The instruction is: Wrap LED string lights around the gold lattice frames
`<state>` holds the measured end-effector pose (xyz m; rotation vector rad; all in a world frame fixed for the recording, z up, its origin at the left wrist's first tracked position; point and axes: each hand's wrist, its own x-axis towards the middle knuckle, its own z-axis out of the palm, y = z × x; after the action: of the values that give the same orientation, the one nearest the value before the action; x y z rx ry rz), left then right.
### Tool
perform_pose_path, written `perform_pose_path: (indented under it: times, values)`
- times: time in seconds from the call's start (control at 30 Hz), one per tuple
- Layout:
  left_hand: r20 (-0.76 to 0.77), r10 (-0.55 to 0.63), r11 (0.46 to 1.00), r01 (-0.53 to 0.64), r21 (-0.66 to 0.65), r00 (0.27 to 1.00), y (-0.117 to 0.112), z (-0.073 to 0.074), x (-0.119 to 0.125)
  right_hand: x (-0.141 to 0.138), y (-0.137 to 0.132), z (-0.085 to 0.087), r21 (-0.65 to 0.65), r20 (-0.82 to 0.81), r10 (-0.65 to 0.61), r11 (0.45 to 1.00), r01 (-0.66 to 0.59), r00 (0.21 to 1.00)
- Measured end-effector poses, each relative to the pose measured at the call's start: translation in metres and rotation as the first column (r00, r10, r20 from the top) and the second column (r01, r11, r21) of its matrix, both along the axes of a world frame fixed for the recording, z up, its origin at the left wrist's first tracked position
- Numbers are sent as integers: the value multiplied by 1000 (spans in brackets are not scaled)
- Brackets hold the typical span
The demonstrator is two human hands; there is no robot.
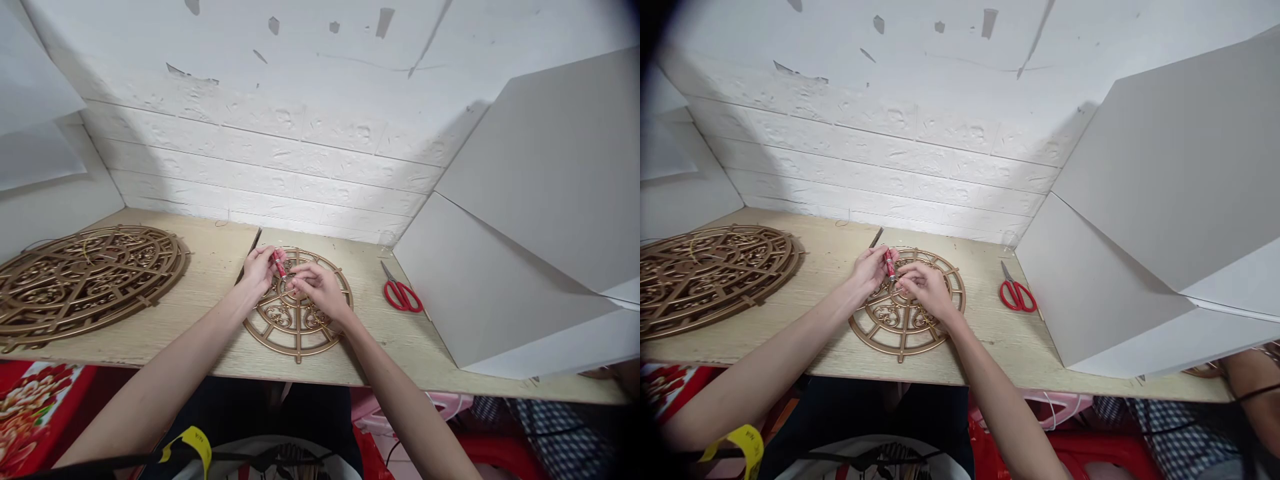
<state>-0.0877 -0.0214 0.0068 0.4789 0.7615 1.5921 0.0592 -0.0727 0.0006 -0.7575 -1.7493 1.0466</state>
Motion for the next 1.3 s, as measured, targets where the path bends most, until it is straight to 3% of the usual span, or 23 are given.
perform_pose_path:
  times: [0.2, 0.5, 0.77, 1.13, 1.3]
  values:
    - [47, 37, 999, -36, -30, 998, 4, -4, -2, -4, 1, -3, -87, -60, -1, 996, -4, 998]
    - [20, 15, 1000, -15, -5, 1000, 0, -3, 0, -9, -2, -5, -36, 58, -43, 998, 45, 997]
    - [-8, 34, 999, -34, 2, 999, -2, -5, 4, -12, -3, -6, -55, 33, -111, 992, 113, 993]
    - [-26, -3, 1000, 3, 30, 1000, -6, -2, 6, -11, -2, -6, 125, 169, -74, 991, 53, 983]
    - [-23, 17, 1000, -17, 3, 1000, -7, -2, 7, -10, -1, -7, 129, 194, -51, 991, 26, 980]
